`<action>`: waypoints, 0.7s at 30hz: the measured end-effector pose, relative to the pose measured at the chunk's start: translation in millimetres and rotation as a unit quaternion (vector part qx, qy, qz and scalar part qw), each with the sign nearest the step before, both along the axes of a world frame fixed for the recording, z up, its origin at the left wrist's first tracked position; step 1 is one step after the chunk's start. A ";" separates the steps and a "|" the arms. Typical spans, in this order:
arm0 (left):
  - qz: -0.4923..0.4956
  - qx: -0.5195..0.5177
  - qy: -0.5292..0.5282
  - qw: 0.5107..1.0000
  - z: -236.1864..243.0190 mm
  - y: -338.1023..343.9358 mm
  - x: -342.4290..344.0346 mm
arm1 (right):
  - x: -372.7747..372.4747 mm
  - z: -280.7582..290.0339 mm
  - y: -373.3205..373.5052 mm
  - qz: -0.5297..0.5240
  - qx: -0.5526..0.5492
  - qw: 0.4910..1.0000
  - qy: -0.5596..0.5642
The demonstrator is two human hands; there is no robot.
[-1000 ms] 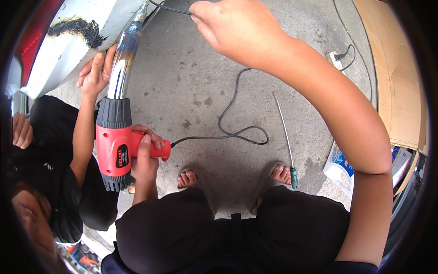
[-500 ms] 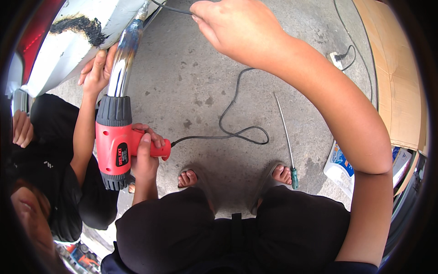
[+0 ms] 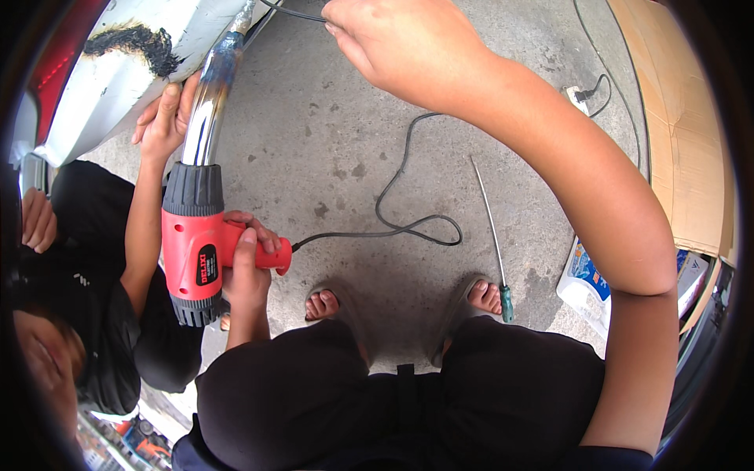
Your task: The person uses a heat gun to apply heat to a damaged area on the rear bumper of a white car while another person assists by holding the bumper. The person then uses a metal rod to press and smooth the heated section.
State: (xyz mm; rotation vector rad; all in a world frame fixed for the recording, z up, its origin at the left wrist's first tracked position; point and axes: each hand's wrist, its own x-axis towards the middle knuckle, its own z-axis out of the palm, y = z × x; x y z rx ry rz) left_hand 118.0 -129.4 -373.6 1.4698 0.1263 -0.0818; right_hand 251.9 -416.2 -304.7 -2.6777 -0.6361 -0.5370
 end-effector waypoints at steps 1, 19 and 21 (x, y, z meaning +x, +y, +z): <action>-0.002 -0.004 0.001 1.000 0.2 -0.2 -0.4 | 0.1 0.3 -0.1 0.001 0.000 1.000 0.001; -0.009 -0.042 0.011 0.999 -1.0 1.2 0.2 | 1.7 6.6 -0.3 0.022 0.014 0.999 0.034; -0.007 -0.035 0.010 0.999 -0.3 2.1 -0.3 | 1.2 7.5 0.9 0.019 0.012 0.999 0.039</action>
